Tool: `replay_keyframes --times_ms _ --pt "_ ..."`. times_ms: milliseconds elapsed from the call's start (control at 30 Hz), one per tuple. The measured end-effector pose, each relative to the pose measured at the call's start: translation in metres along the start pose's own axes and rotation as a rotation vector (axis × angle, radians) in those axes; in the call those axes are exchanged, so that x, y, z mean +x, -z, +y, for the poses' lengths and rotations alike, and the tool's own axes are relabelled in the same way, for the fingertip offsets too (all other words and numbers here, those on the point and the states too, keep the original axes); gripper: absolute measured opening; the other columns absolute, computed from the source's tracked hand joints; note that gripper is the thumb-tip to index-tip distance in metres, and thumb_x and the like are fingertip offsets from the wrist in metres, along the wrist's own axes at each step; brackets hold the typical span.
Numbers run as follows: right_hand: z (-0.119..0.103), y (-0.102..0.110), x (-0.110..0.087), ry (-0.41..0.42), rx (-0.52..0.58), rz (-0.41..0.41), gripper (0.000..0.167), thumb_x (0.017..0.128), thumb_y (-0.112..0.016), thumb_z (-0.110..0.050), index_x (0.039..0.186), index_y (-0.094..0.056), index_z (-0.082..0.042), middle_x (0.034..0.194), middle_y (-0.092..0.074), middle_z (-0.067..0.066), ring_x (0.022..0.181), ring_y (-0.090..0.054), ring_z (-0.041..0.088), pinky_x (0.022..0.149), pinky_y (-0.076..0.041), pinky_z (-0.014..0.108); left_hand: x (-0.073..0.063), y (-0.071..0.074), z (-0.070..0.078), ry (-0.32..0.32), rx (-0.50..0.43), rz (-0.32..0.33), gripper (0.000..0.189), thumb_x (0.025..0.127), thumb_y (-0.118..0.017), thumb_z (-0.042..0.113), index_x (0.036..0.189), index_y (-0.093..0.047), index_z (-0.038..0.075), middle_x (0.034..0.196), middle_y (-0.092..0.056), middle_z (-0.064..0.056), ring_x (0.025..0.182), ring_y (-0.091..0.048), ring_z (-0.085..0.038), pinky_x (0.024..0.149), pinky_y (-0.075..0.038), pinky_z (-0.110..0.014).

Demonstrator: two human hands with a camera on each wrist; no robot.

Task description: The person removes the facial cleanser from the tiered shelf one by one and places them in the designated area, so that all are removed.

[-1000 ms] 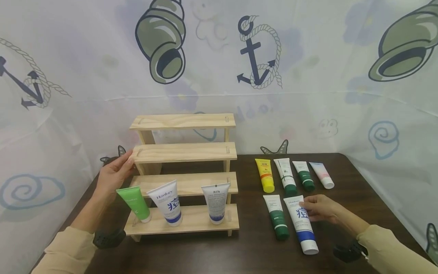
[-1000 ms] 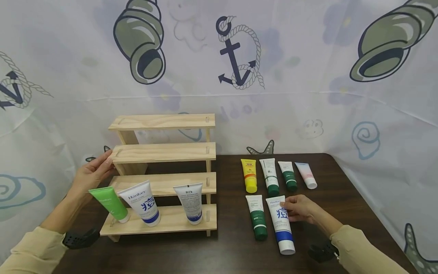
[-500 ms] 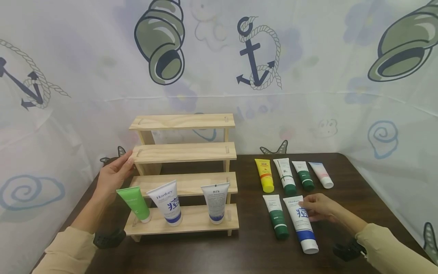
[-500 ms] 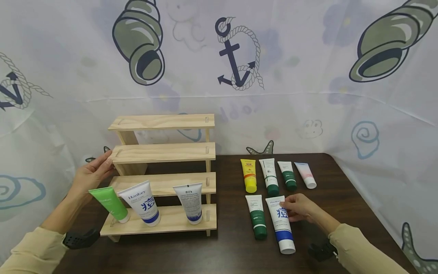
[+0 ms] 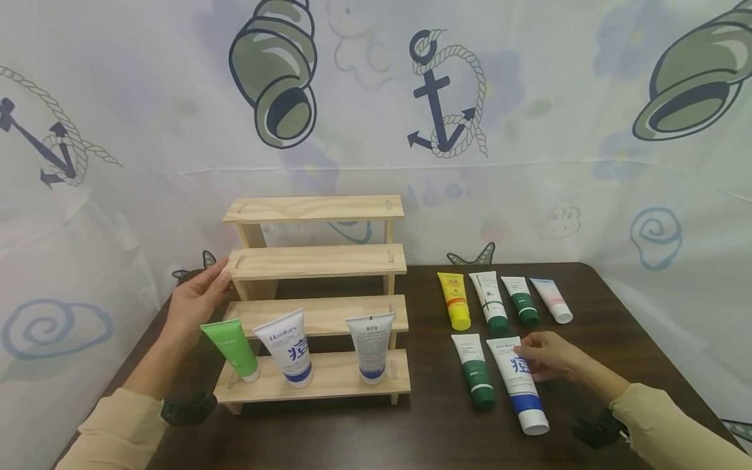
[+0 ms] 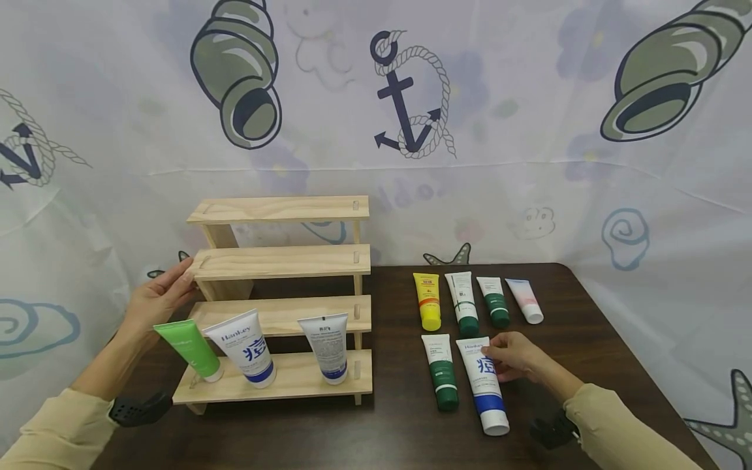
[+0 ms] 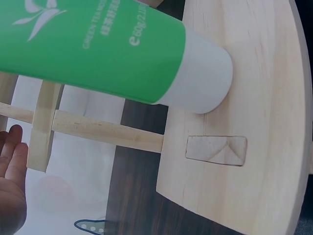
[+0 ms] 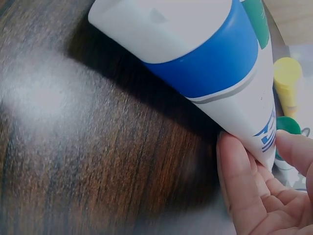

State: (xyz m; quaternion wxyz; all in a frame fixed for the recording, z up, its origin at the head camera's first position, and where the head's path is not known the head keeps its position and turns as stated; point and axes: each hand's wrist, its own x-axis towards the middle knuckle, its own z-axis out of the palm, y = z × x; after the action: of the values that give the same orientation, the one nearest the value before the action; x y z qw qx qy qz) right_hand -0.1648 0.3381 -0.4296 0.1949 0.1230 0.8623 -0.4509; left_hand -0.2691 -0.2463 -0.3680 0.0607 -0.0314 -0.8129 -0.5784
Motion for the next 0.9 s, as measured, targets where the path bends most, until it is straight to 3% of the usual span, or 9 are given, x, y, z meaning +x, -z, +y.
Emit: replay_keyframes --times_ms 133,400,567,733,900 --pt "0.002 -0.002 -0.003 0.023 -0.030 0.013 0.043 0.092 -0.060 -0.024 0.115 -0.048 0.011 0.093 -0.058 0.014 0.073 -0.059 0.020 0.064 -0.058 0.034 0.000 0.001 -0.002 -0.005 -0.028 0.000 0.063 0.093 -0.053 0.039 0.144 -0.034 0.007 0.147 -0.031 -0.021 0.095 -0.055 0.015 0.079 -0.046 -0.007" --pt "0.002 -0.005 -0.012 0.064 -0.124 0.063 0.037 0.091 -0.061 -0.025 0.107 -0.050 0.007 0.082 -0.060 0.012 0.065 -0.062 0.020 0.058 -0.058 0.035 0.000 0.002 -0.004 -0.020 0.033 -0.002 0.064 0.094 -0.050 0.043 0.145 -0.033 0.008 0.147 -0.033 -0.019 0.110 -0.054 0.004 0.082 -0.045 -0.008" --pt "-0.005 -0.004 -0.016 0.125 -0.208 0.146 0.028 0.092 -0.060 -0.022 0.099 -0.052 0.003 0.073 -0.060 0.009 0.059 -0.061 0.019 0.054 -0.057 0.033 0.000 0.003 -0.005 -0.031 0.051 -0.007 0.064 0.094 -0.050 0.045 0.145 -0.034 0.009 0.146 -0.035 -0.018 0.115 -0.054 -0.001 0.083 -0.046 -0.009" --pt "-0.025 -0.001 -0.023 0.291 -0.232 0.251 0.021 0.093 -0.058 -0.014 0.100 -0.053 0.005 0.069 -0.058 0.007 0.057 -0.059 0.017 0.053 -0.056 0.030 0.000 0.004 -0.005 -0.023 0.057 -0.015 0.064 0.094 -0.048 0.046 0.145 -0.033 0.011 0.147 -0.034 -0.017 0.123 -0.051 -0.013 0.085 -0.046 -0.011" --pt "-0.057 -0.009 -0.032 0.481 -0.216 0.431 0.016 0.092 -0.059 -0.009 0.101 -0.057 0.003 0.070 -0.061 0.009 0.056 -0.060 0.013 0.051 -0.054 0.022 0.000 0.005 -0.006 -0.016 0.059 -0.023 0.065 0.094 -0.047 0.047 0.146 -0.032 0.011 0.148 -0.033 -0.016 0.127 -0.048 -0.020 0.086 -0.045 -0.012"
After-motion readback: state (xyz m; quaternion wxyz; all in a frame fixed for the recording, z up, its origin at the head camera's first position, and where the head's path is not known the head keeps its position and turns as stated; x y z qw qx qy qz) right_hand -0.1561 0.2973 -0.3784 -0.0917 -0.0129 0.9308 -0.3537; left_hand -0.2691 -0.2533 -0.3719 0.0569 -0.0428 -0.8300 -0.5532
